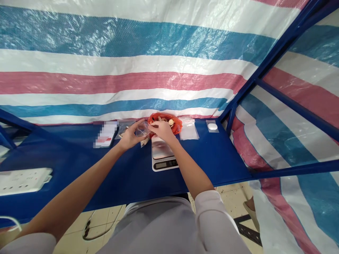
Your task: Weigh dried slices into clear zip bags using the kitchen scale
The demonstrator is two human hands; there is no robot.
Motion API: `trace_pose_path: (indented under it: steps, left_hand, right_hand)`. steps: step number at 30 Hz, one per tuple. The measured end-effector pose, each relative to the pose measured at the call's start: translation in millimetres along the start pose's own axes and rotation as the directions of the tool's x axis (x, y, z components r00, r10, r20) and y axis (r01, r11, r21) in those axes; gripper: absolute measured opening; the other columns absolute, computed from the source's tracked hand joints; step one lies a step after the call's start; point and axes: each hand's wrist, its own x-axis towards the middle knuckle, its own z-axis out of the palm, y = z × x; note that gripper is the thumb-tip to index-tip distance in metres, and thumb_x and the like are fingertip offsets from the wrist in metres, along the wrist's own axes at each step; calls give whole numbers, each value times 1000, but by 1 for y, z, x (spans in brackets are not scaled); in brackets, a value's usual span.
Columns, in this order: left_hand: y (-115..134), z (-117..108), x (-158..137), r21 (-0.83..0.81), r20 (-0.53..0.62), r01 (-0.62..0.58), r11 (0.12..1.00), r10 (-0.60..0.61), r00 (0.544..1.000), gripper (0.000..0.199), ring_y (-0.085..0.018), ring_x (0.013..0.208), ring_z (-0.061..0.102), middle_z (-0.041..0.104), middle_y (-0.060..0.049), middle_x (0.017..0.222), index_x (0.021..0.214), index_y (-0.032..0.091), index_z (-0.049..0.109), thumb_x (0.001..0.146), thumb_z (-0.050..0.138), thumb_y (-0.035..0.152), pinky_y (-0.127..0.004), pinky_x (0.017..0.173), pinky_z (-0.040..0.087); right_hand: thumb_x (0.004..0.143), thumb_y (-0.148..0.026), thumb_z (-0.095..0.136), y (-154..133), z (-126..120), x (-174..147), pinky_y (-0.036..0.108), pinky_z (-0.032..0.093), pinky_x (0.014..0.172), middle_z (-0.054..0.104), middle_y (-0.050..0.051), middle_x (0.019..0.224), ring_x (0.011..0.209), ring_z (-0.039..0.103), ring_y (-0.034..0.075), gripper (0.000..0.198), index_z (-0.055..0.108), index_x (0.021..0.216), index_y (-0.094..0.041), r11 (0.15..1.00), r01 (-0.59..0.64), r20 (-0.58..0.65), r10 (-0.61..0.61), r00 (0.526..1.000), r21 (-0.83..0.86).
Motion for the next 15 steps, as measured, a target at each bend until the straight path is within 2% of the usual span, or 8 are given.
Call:
trace_pose_path:
  steps: [3,6,10,12,15]
  left_hand:
    - [1,-1,-2,-57,-2,28,998,-28,1000,73,-28,106,70,72,-13,117,142,14,52,80,71,48,-46,98,55]
    - [4,-3,-3,-70,43,74,995,-71,997,77,-31,115,66,68,-15,129,143,16,51,77,73,51,-47,102,53]
    - [10,-7,-2,-124,172,112,986,-90,981,95,-34,128,59,57,-14,147,152,21,41,72,80,54,-47,107,50]
    - [13,-12,1,-120,246,124,985,-91,965,96,-33,127,61,59,-13,145,152,23,40,71,81,56,-45,106,51]
    - [16,-21,7,3,340,139,990,-132,931,92,-32,115,66,66,-12,135,147,24,48,68,82,57,-42,95,56]
  right_hand:
    - [85,-30,70,2,-6,-3,41,58,90,71,2,70,83,72,23,13,80,82,-22,998,26,-15,-27,1000,-61]
    - [83,-24,70,0,-12,-4,39,57,92,71,0,68,77,71,20,10,79,79,-21,995,52,4,-51,999,-83]
    - [83,-23,69,-10,-21,-4,31,59,79,75,1,80,72,69,16,10,78,84,-19,998,17,108,-22,994,54]
    - [82,-28,70,-17,-26,-3,29,60,72,75,1,82,73,69,16,12,78,86,-19,988,-12,151,-11,988,152]
    - [79,-37,74,-25,-34,-1,27,60,66,74,1,81,70,68,15,21,78,88,-18,961,-57,222,-4,975,269]
